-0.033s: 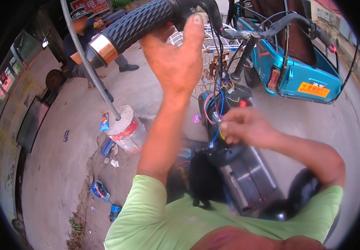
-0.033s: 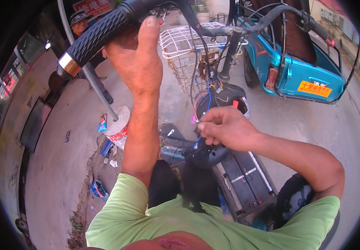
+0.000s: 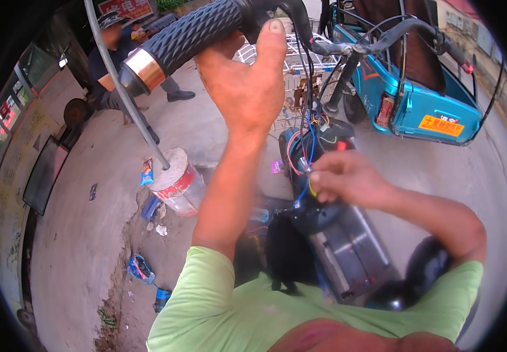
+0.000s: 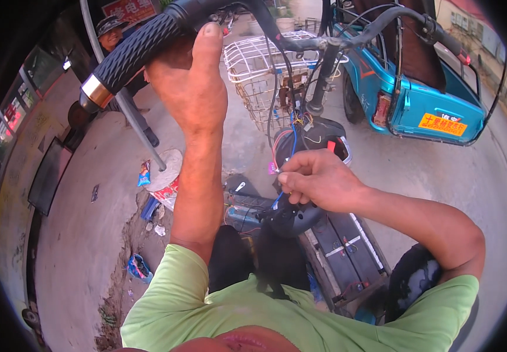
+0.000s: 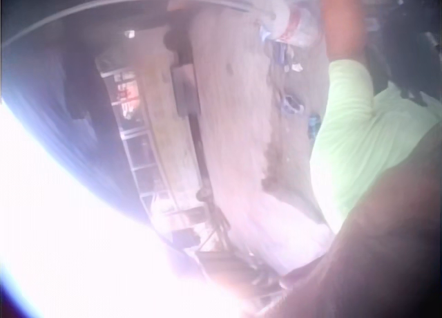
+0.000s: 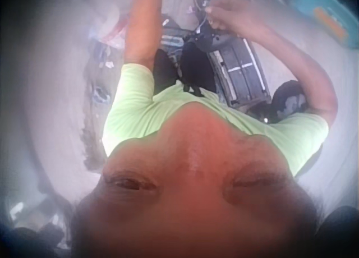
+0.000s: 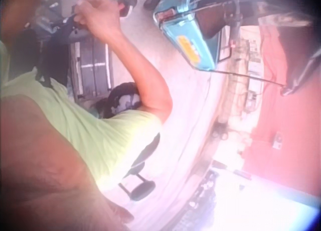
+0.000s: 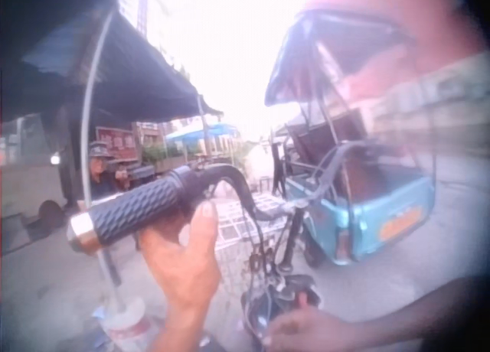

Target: The person works on the wiring of an electric scooter, stripping wires with a tool and connecting them into a plastic harness.

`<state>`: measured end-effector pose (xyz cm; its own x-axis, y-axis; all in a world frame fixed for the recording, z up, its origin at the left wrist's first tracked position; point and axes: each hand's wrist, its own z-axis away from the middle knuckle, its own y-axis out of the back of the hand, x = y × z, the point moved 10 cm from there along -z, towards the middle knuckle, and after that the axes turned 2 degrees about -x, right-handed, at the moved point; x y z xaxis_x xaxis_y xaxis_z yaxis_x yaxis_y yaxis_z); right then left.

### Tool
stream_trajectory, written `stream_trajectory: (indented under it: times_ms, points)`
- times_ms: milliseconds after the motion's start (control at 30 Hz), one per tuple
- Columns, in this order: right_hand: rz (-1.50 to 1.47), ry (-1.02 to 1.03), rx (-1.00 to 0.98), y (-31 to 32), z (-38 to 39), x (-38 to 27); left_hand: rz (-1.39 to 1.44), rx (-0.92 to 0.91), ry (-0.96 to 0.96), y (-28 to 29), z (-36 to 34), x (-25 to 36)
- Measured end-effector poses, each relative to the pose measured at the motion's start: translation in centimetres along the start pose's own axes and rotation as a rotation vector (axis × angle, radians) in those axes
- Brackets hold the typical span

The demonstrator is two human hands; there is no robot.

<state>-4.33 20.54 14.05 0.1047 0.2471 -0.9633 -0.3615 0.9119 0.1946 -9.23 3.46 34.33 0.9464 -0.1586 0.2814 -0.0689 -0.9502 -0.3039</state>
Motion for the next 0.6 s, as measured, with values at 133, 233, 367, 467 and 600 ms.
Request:
stream_trajectory:
  times_ms: [133, 233, 367, 467, 600]
  points:
    - [0.016, -0.003, -0.004, 0.05, 0.07, 0.17, 0.074, 0.035, -0.022, -0.17, 0.20, 0.22]
    - [0.044, -0.016, -0.004, -0.08, 0.08, 0.07, 0.090, 0.040, -0.037, -0.04, 0.19, 0.05]
    - [0.044, -0.003, -0.002, 0.04, -0.01, 0.04, 0.033, -0.005, -0.030, -0.19, -0.17, 0.26]
    - [0.044, -0.012, -0.005, -0.01, 0.05, -0.15, 0.104, 0.035, -0.072, -0.29, -0.23, 0.39]
    - [0.069, -0.020, -0.004, -0.15, -0.01, -0.04, 0.031, 0.042, -0.068, 0.58, -0.04, 0.39]
